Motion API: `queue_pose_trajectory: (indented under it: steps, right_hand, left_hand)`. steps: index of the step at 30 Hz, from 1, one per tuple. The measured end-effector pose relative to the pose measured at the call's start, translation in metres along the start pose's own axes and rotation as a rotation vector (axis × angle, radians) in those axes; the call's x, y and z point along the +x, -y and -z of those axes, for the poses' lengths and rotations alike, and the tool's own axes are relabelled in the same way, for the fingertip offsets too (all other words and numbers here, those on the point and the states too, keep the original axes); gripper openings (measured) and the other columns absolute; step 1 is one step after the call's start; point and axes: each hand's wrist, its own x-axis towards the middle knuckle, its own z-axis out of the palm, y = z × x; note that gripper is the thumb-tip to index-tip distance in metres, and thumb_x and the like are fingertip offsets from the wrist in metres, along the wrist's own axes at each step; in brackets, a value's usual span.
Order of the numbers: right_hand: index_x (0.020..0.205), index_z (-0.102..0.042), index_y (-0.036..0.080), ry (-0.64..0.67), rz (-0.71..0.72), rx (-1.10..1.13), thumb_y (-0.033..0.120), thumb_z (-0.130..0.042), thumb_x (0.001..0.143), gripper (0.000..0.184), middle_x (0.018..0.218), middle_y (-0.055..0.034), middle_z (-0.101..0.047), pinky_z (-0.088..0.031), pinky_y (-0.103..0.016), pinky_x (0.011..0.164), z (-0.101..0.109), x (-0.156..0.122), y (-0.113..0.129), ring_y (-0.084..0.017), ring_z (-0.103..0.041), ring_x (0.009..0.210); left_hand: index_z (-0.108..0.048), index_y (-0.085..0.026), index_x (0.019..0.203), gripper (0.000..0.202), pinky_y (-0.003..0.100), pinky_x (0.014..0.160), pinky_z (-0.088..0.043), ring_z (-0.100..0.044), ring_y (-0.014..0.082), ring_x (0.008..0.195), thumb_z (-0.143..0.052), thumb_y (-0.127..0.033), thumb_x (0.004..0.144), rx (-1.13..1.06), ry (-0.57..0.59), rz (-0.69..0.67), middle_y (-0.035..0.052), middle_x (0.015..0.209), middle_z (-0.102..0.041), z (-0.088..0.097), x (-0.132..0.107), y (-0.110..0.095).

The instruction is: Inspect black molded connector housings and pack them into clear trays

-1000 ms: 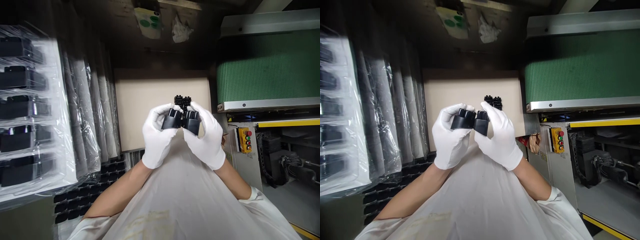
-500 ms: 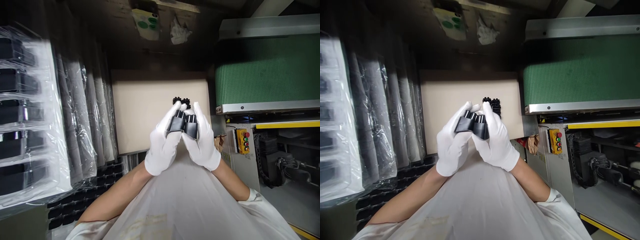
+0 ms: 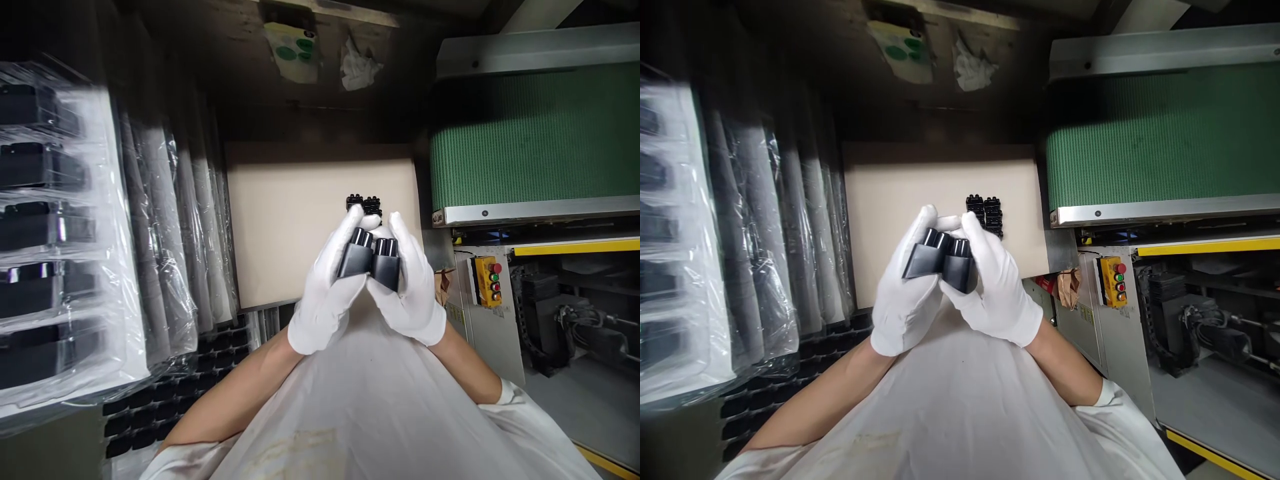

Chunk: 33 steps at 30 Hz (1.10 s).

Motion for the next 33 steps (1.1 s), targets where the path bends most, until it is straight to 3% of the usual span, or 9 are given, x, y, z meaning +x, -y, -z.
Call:
queue_pose_trajectory:
  steps: [3, 8, 12, 17, 22, 28, 33]
  right_hand:
    - [0.165, -0.029, 0.026, -0.011, 0.012, -0.014, 0.054, -0.054, 0.102, 0.073, 0.140, -0.0133, -0.066, -0.058, -0.056, 0.108, -0.002, -0.005, 0.010, -0.034, -0.065, 0.126]
    - [0.162, -0.037, 0.028, -0.036, -0.059, -0.037, 0.061, -0.060, 0.097, 0.077, 0.144, -0.0129, -0.065, -0.059, -0.055, 0.106, -0.008, -0.016, 0.020, -0.035, -0.065, 0.128]
    - [0.158, -0.046, 0.028, -0.094, -0.114, 0.004, 0.058, -0.065, 0.096, 0.072, 0.142, -0.0110, -0.067, -0.059, -0.054, 0.108, -0.004, -0.024, 0.021, -0.034, -0.065, 0.130]
    - [0.136, -0.065, 0.029, -0.222, -0.184, 0.047, 0.044, -0.074, 0.091, 0.048, 0.130, -0.0075, -0.072, -0.058, -0.054, 0.108, 0.018, -0.026, 0.020, -0.033, -0.067, 0.126]
    - [0.115, -0.070, 0.026, -0.195, -0.179, 0.082, 0.033, -0.085, 0.078, 0.040, 0.113, -0.0051, -0.076, -0.064, -0.046, 0.094, 0.028, -0.024, 0.033, -0.028, -0.074, 0.104]
    - [0.110, -0.069, 0.027, -0.121, -0.185, 0.153, 0.039, -0.085, 0.077, 0.038, 0.110, -0.0051, -0.076, -0.064, -0.046, 0.092, 0.027, -0.030, 0.045, -0.028, -0.074, 0.102]
    - [0.108, -0.070, 0.027, -0.123, -0.244, 0.135, 0.053, -0.086, 0.075, 0.046, 0.109, -0.0066, -0.076, -0.063, -0.049, 0.094, 0.027, -0.039, 0.052, -0.030, -0.074, 0.104]
  left_hand:
    - [-0.054, -0.029, 0.152, 0.073, 0.043, 0.112, -0.059, -0.059, 0.0381, 0.140, -0.077, -0.056, 0.088, 0.040, -0.030, 0.019, 0.0092, 0.146, -0.064, 0.005, -0.009, -0.004]
    - [-0.056, -0.029, 0.152, 0.070, 0.045, 0.117, -0.056, -0.052, 0.0391, 0.147, -0.076, -0.054, 0.089, 0.078, -0.035, -0.009, 0.0088, 0.149, -0.063, 0.010, -0.021, -0.008]
    - [-0.063, -0.025, 0.143, 0.065, 0.047, 0.116, -0.056, -0.061, 0.0375, 0.138, -0.081, -0.049, 0.086, 0.076, -0.058, -0.040, 0.0107, 0.140, -0.069, 0.006, -0.021, -0.016]
    - [-0.069, -0.021, 0.119, 0.058, 0.047, 0.102, -0.064, -0.075, 0.0311, 0.113, -0.095, -0.028, 0.068, 0.081, -0.165, -0.083, 0.0096, 0.115, -0.077, 0.002, -0.013, -0.027]
    - [-0.069, -0.022, 0.114, 0.058, 0.044, 0.098, -0.065, -0.076, 0.0277, 0.107, -0.097, -0.023, 0.063, 0.016, -0.101, -0.056, 0.0077, 0.110, -0.077, 0.003, -0.020, -0.029]
    - [-0.070, -0.024, 0.114, 0.057, 0.047, 0.102, -0.063, -0.074, 0.0294, 0.113, -0.098, -0.031, 0.065, 0.003, -0.100, -0.017, 0.0083, 0.113, -0.077, 0.004, -0.035, -0.033]
    - [-0.071, -0.025, 0.112, 0.057, 0.048, 0.103, -0.062, -0.074, 0.0302, 0.113, -0.099, -0.034, 0.064, 0.033, -0.113, -0.005, 0.0076, 0.111, -0.077, 0.003, -0.043, -0.041]
